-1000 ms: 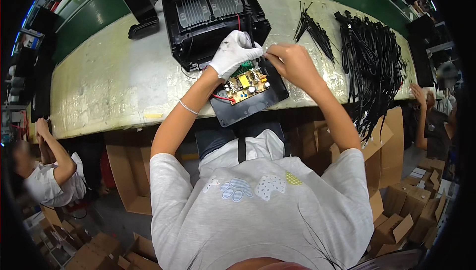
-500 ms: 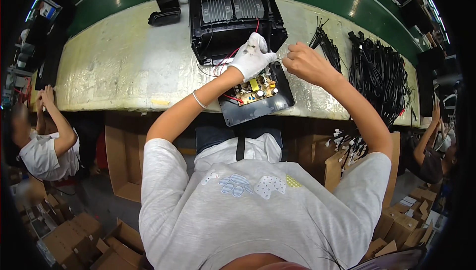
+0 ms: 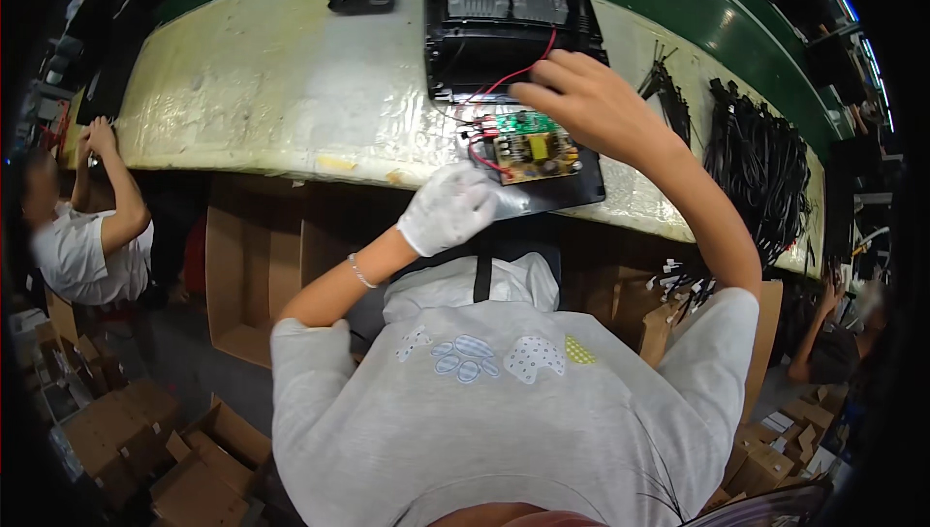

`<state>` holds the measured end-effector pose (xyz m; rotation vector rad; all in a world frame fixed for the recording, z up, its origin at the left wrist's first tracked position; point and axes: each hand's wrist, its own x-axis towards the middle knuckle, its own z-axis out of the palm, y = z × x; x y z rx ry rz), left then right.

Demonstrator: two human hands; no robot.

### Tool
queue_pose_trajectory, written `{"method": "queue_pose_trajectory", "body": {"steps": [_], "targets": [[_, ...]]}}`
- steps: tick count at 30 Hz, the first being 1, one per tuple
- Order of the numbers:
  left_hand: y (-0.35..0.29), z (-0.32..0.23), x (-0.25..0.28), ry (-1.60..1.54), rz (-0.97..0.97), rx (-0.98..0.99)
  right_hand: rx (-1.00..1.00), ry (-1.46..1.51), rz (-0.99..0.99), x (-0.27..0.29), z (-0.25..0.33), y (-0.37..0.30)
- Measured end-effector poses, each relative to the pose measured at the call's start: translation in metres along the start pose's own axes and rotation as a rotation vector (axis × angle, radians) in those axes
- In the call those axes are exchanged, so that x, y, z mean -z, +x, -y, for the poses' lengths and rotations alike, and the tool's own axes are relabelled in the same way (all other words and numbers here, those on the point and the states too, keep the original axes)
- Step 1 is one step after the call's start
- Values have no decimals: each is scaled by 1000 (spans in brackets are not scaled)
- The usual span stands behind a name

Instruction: Assembling electronic components and wiring into a plastic housing at a manual assembly station.

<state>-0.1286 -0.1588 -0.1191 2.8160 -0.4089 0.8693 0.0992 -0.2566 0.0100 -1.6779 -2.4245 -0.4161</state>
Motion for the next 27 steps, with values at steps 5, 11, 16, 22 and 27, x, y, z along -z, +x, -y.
{"method": "queue_pose_trajectory", "body": {"steps": [5, 11, 16, 22, 27], "targets": [[24, -36, 12, -31, -9, 22, 186, -72, 293, -64, -2, 51], [26, -43, 29, -7, -165, 102, 270, 64, 241, -67, -13, 71], [37, -32, 40, -3, -124, -27, 281, -68, 368, -88, -28, 58], [38, -23, 39, -37, -58, -88, 222, 62, 26, -71, -17, 67], [40, -14, 41, -131, -43, -104, 245, 11, 212, -69, -20, 61]]}}
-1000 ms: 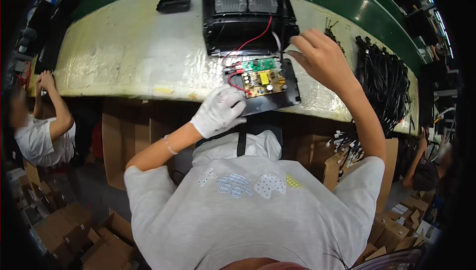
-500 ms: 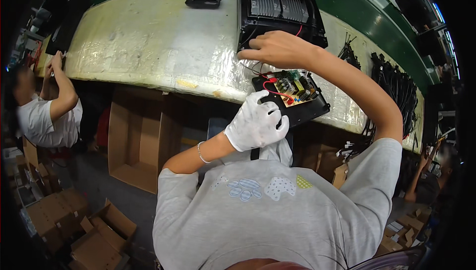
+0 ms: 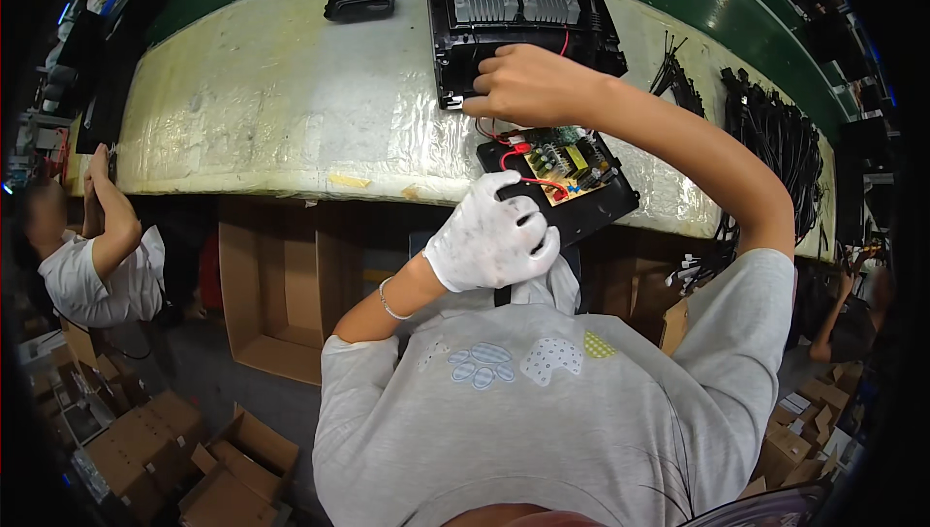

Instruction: Assembling electronic components and wiring into a plastic housing at a manual assembly station.

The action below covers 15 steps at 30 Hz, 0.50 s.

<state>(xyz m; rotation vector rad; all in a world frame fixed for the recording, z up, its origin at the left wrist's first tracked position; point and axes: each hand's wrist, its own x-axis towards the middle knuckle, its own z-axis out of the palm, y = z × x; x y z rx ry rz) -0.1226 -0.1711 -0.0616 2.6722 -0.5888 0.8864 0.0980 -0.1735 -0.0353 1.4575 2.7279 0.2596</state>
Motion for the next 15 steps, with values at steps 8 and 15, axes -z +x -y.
{"method": "queue_pose_trajectory", "body": {"steps": [8, 15], "targets": [[-14, 38, -15, -319, -376, 622, -147, 608, 131, 59, -15, -19], [-12, 76, -24, -540, -193, 600, -295, 768, 1, 56, -9, -24]]}}
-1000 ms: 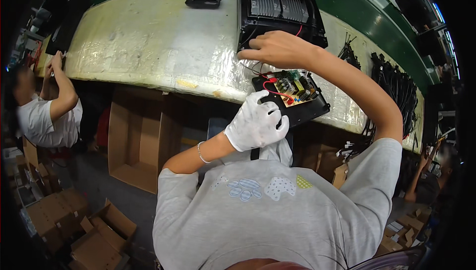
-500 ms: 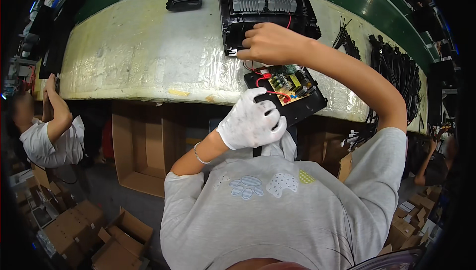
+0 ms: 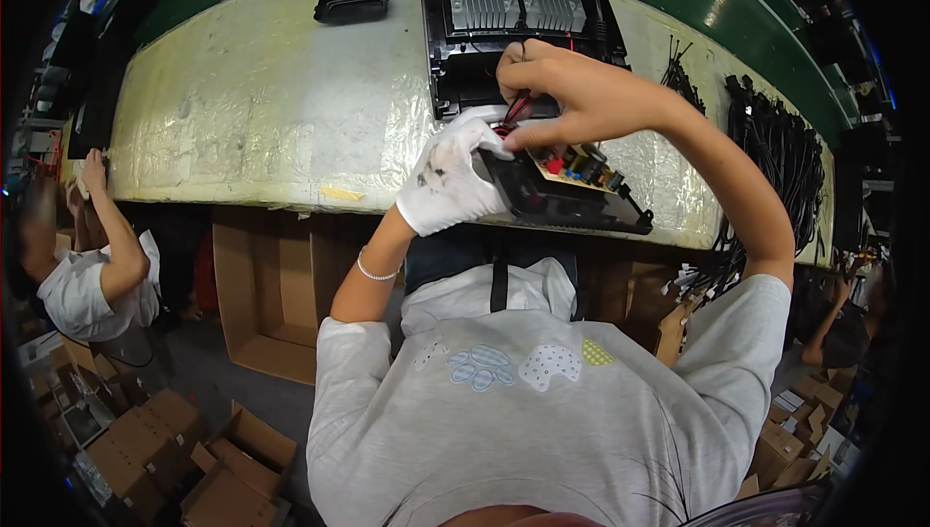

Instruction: Assembling electronic components and wiring into a plastic housing at a manual assembly station.

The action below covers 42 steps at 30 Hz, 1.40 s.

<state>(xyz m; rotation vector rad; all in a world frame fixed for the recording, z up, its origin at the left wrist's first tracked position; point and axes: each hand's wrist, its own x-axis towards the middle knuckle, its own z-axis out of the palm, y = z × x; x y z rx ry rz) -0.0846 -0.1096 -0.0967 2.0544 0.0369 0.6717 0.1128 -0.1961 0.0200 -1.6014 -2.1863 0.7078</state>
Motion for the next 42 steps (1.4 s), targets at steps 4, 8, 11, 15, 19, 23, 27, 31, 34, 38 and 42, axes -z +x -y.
{"method": "queue_pose_trajectory", "body": {"steps": [4, 8, 11, 15, 19, 23, 27, 31, 34, 38, 42], "targets": [[10, -2, -5, -95, -75, -37, -177, 32, -52, -6, -5, -6], [16, 1, -7, -73, -78, -49, -219, 166, -23, 2, -5, -12], [23, 8, -4, -44, -29, -76, -230, 65, -129, -5, -5, -16], [37, 16, -6, -271, -45, -87, -281, 122, -189, -1, -6, -18], [39, 29, -3, -265, 42, -25, -302, 57, -226, -8, -7, -17], [44, 34, -4, -409, 60, 73, -68, -63, -524, -11, -1, -26], [49, 34, -10, -444, 8, 98, 24, -172, -419, -3, -8, -40], [49, 28, -10, -492, -8, 121, 21, -35, -222, 7, -5, -35], [45, 36, -12, -487, 2, 87, -3, -41, -80, 19, 6, -23], [43, 36, -14, -479, -8, 113, -167, -424, -37, 17, 17, -14], [43, 39, -15, -470, -1, -3, -179, -253, -120, 22, 10, -4]]}}
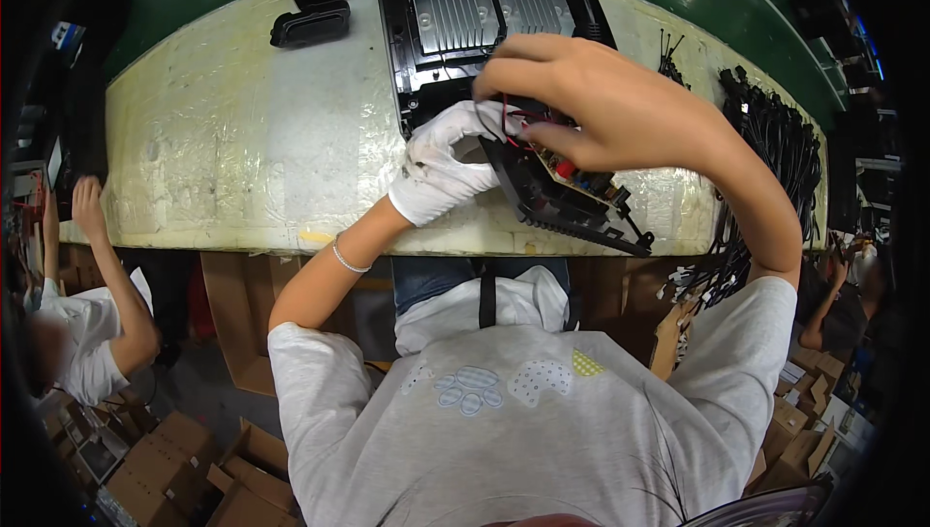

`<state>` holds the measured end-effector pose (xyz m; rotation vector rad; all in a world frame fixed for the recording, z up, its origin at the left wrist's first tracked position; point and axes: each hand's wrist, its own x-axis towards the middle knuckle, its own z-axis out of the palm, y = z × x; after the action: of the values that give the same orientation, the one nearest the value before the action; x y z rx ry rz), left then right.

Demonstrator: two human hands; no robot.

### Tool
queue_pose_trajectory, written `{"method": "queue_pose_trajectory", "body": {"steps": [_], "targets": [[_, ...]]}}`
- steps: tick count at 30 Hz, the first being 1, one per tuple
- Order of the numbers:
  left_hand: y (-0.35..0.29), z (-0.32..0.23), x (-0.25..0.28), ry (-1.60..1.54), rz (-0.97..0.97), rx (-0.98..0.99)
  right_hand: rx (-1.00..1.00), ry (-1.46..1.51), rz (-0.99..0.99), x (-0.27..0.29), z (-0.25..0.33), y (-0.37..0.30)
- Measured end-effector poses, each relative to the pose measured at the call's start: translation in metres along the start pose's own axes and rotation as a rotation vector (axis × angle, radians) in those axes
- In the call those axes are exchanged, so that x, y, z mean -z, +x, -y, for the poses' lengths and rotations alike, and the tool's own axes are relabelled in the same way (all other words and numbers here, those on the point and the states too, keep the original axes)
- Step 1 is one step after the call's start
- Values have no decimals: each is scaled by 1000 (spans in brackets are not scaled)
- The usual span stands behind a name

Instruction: Assembling electronic components and wiring into a plastic housing at a manual assembly station.

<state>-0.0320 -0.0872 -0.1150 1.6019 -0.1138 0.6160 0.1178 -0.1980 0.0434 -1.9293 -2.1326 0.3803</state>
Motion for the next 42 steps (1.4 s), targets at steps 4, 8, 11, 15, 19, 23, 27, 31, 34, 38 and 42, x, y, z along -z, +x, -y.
{"method": "queue_pose_trajectory", "body": {"steps": [4, 8, 11, 15, 19, 23, 27, 31, 34, 38, 42], "targets": [[0, -8, -3, 51, -42, 49, 114, 82, 58, -3, -19, 4], [-3, -3, -1, -13, -57, 140, 298, 149, 113, -3, -24, 1], [2, -12, 4, 202, 25, 53, 329, 146, 150, -2, -25, -2], [4, -8, 8, 204, 45, 20, 309, 204, 111, -6, -26, -5], [5, -12, 7, 218, 61, 52, 273, 292, 104, -11, -26, -10], [5, -14, 4, 210, 80, 52, 217, 77, 236, -5, -27, -4], [5, -10, 1, 172, 23, 78, 237, -69, -78, -6, -8, 1], [10, -19, 3, 282, 66, 16, 328, -13, -162, -6, -2, -2], [2, -6, 0, 213, -30, -66, 307, -64, -51, -9, -10, -12], [1, -5, 4, 199, 58, -80, 259, 66, 52, -8, -12, -14], [-3, 4, 3, 110, 12, -85, 148, -191, 27, -11, -4, -8]]}}
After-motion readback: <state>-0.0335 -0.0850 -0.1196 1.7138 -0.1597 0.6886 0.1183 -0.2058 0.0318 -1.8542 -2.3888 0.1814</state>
